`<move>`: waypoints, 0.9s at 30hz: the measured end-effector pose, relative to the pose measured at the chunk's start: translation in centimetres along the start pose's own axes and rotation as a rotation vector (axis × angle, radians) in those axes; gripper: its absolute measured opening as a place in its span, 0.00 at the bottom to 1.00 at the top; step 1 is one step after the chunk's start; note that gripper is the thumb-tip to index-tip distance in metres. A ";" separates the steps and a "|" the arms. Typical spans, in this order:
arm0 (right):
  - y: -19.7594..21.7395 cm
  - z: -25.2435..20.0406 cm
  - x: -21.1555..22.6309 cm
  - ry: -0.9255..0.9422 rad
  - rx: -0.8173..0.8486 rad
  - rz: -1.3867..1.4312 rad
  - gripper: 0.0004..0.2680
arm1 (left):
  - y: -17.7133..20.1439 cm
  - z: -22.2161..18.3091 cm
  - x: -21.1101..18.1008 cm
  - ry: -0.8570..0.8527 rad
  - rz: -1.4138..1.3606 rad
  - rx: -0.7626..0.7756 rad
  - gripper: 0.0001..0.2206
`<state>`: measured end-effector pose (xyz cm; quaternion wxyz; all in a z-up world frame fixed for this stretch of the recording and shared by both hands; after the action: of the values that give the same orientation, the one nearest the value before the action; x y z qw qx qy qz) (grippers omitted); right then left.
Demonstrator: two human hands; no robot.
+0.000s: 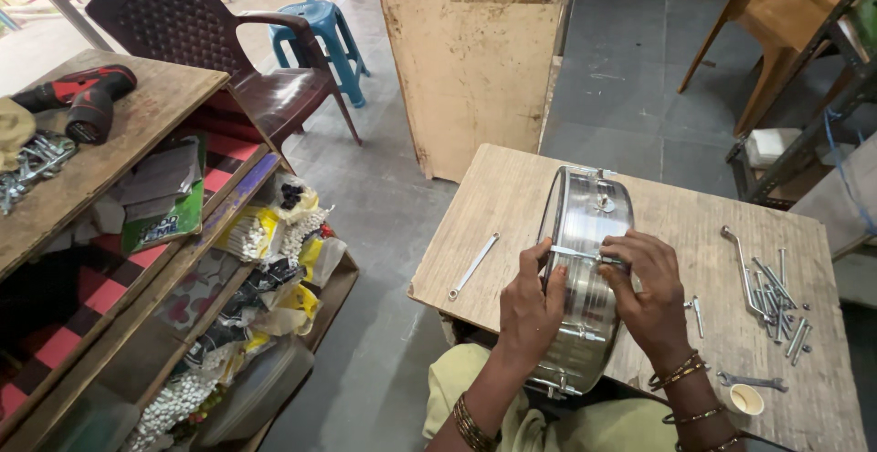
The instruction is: The person assembles a snare drum by attaching the metal shell to the rim and securing it with tension rods and a wrench.
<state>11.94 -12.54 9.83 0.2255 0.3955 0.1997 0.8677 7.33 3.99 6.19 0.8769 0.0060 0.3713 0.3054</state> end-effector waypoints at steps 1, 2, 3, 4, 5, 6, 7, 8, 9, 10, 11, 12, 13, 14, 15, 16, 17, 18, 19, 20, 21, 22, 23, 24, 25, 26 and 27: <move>-0.1 0.0 -0.2 -0.003 -0.004 0.001 0.08 | -0.1 0.0 0.2 0.020 -0.010 0.003 0.17; -0.1 0.0 -0.4 -0.006 -0.008 0.001 0.08 | -0.2 -0.1 0.3 0.039 -0.019 0.006 0.17; -0.5 0.0 -0.6 -0.006 -0.009 0.012 0.08 | 0.0 0.0 0.5 0.059 -0.019 0.005 0.17; -0.4 -0.3 -1.0 -0.017 -0.024 -0.001 0.07 | -0.3 -0.1 0.9 0.112 -0.033 0.035 0.17; -0.6 -0.3 -1.3 -0.015 -0.029 -0.003 0.07 | -0.4 -0.1 1.3 0.168 -0.037 0.049 0.17; -0.8 -0.4 -1.5 -0.013 -0.034 -0.005 0.07 | -0.5 -0.2 1.7 0.224 -0.041 0.062 0.18; -0.9 -0.7 -1.7 -0.004 -0.046 -0.003 0.07 | -0.1 -0.1 1.2 0.195 -0.038 0.042 0.17; -0.9 -0.9 -2.0 0.005 -0.059 0.000 0.07 | 0.1 -0.1 0.7 0.166 -0.034 0.023 0.17; -1.0 -1.0 -2.4 0.024 -0.056 -0.029 0.05 | 0.3 0.0 0.4 0.138 -0.030 0.013 0.16; -1.3 -1.0 -2.6 0.043 -0.053 -0.056 0.03 | 0.4 0.2 0.3 0.118 -0.015 0.011 0.16; -1.4 -1.1 -3.0 0.034 -0.053 -0.051 0.03 | 0.3 0.3 0.2 0.096 -0.008 0.012 0.16; -1.4 -1.2 -3.3 0.026 -0.053 -0.045 0.02 | 0.3 0.4 0.1 0.075 -0.001 0.013 0.16; -1.5 -1.1 -3.6 0.018 -0.056 -0.045 0.02 | 0.3 0.5 0.1 0.064 0.006 0.004 0.16; -1.5 -1.0 -3.9 0.010 -0.059 -0.044 0.02 | 0.3 0.6 0.2 0.054 0.014 -0.005 0.16; -1.6 -0.9 -4.0 0.002 -0.062 -0.045 0.02 | 0.2 0.7 0.2 0.041 0.017 -0.009 0.16; -1.7 -0.7 -4.2 0.000 -0.065 -0.039 0.02 | 0.1 0.9 0.4 0.046 0.024 -0.006 0.16; -1.7 -0.7 -4.3 -0.006 -0.069 -0.035 0.02 | -0.1 0.8 0.6 0.052 0.029 0.002 0.16; -1.7 -0.7 -4.5 -0.007 -0.071 -0.025 0.03 | -0.2 0.8 0.8 0.059 0.034 0.009 0.16; -1.8 -0.7 -4.6 -0.005 -0.076 -0.017 0.03 | -0.2 0.7 0.9 0.053 0.039 0.005 0.16; -1.9 -0.7 -4.7 -0.004 -0.082 -0.009 0.03 | -0.2 0.6 1.0 0.047 0.044 0.002 0.16; -2.0 -0.9 -4.7 -0.002 -0.092 -0.005 0.03 | -0.2 0.5 1.0 0.041 0.047 0.001 0.16; -2.0 -1.2 -4.7 -0.003 -0.095 0.000 0.03 | -0.1 0.2 1.0 0.041 0.042 0.002 0.16; -2.0 -1.4 -4.5 -0.002 -0.101 0.005 0.03 | 0.1 0.1 1.1 0.039 0.036 0.003 0.17; -2.1 -1.8 -4.2 -0.004 -0.102 0.009 0.02 | 0.2 -0.1 1.2 0.037 0.030 0.004 0.17; -2.1 -2.0 -3.8 -0.007 -0.105 0.014 0.02 | 0.3 -0.4 1.1 0.031 0.034 0.005 0.17; -2.0 -2.3 -3.4 -0.017 -0.106 0.039 0.02 | 0.5 -0.7 1.0 0.025 0.038 0.006 0.17; -1.8 -2.5 -3.0 -0.027 -0.105 0.062 0.03 | 0.8 -0.9 0.9 0.021 0.041 0.006 0.17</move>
<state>12.18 -13.11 5.57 0.2214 0.4007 0.1384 0.8782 6.81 4.92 5.09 0.8665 0.0131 0.3810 0.3222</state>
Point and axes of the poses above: each hand's wrist, its own z-axis towards the middle knuckle, its own y-axis out of the back of the hand, x = y × z, the point moved 10 cm from there along z, towards the middle knuckle, and after that the axes turned 10 degrees about -y, right-handed, at the moved point
